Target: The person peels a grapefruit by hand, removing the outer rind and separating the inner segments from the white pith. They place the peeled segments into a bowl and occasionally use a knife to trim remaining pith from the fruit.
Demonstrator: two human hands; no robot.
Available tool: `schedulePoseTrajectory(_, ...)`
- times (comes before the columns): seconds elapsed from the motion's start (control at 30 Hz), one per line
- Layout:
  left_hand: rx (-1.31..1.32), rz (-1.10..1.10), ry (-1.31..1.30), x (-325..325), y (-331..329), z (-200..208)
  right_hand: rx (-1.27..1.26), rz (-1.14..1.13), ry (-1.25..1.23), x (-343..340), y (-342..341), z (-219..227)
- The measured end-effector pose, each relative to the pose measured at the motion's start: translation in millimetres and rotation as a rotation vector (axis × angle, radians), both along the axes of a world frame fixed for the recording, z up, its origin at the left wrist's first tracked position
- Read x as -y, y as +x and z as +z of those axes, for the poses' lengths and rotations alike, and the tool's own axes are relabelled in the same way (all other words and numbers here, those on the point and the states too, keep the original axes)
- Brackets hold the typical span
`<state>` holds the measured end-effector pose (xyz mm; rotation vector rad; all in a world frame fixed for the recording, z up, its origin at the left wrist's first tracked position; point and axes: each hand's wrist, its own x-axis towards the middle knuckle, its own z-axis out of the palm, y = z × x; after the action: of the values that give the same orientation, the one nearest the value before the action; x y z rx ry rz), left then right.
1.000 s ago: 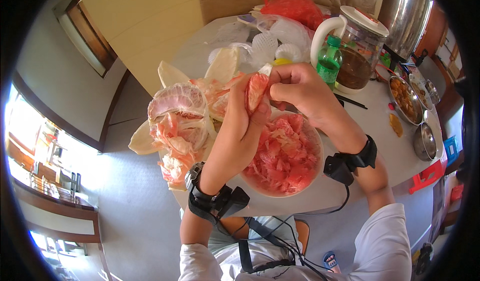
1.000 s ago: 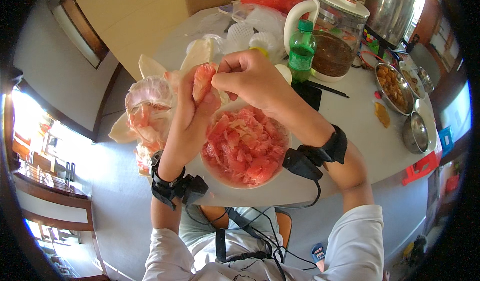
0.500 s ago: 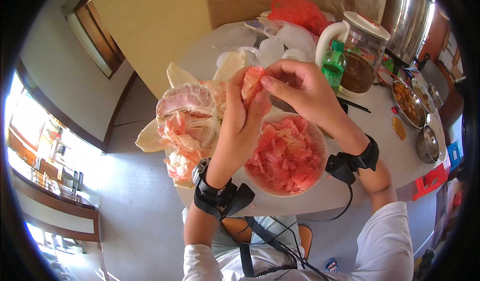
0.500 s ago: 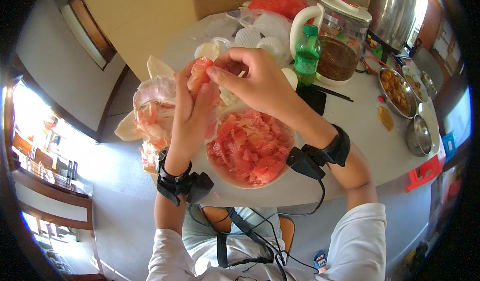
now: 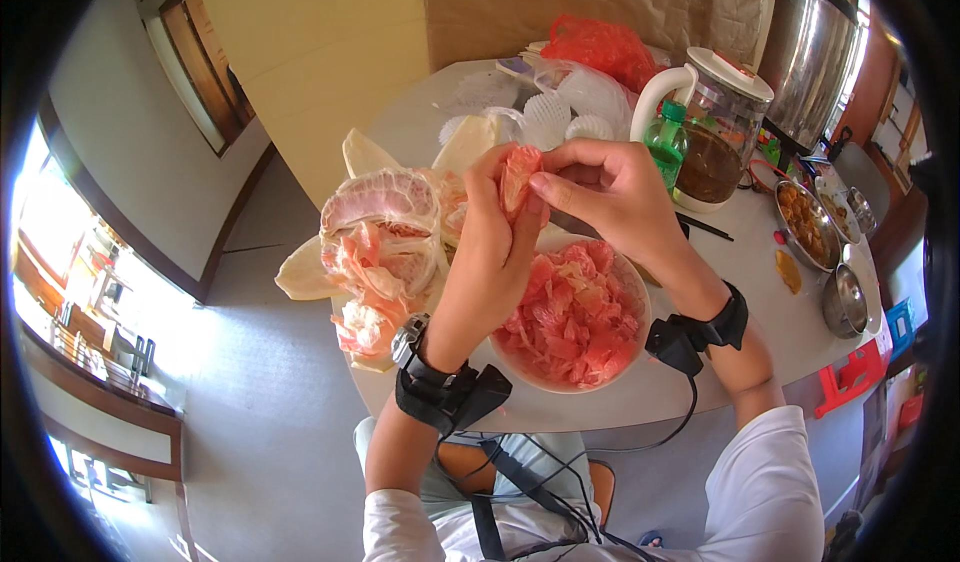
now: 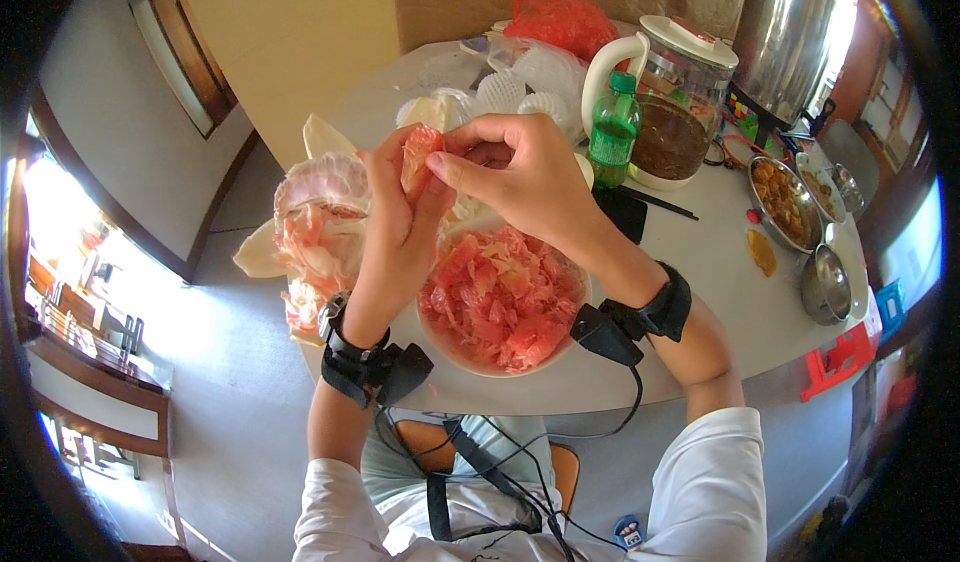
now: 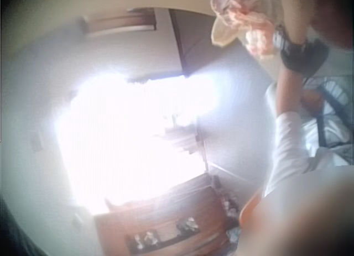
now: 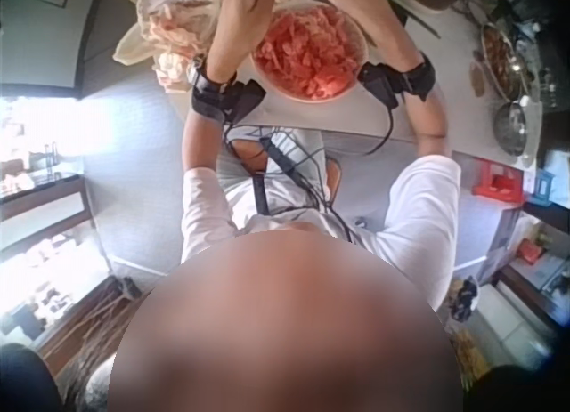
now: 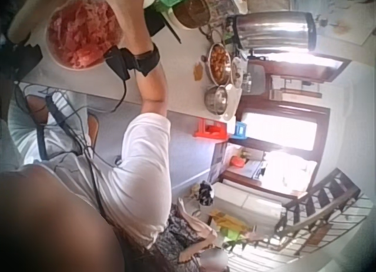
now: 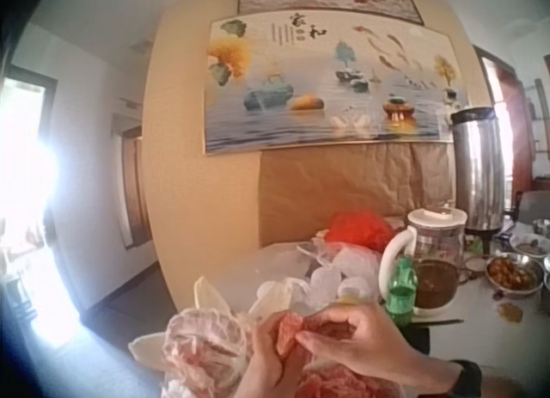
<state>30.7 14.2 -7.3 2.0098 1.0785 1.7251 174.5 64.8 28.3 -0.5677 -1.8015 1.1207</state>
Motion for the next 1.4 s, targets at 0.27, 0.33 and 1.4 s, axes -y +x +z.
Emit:
schedulePoseTrajectory(0.27,-0.021,-0.003,-0.012,3,3,-3,0.025,-0.133,0.112,8,3,2)
schedulePoseTrajectory(0.33,-0.121,0.041,0.047,2,1,-5,0.081,-0.197,0.173,13,4,3)
schedulePoseTrajectory(1.4,0.256,-0.258,-0.135,0,-19,1,-0.001,0.152,-0.096,19,17,22)
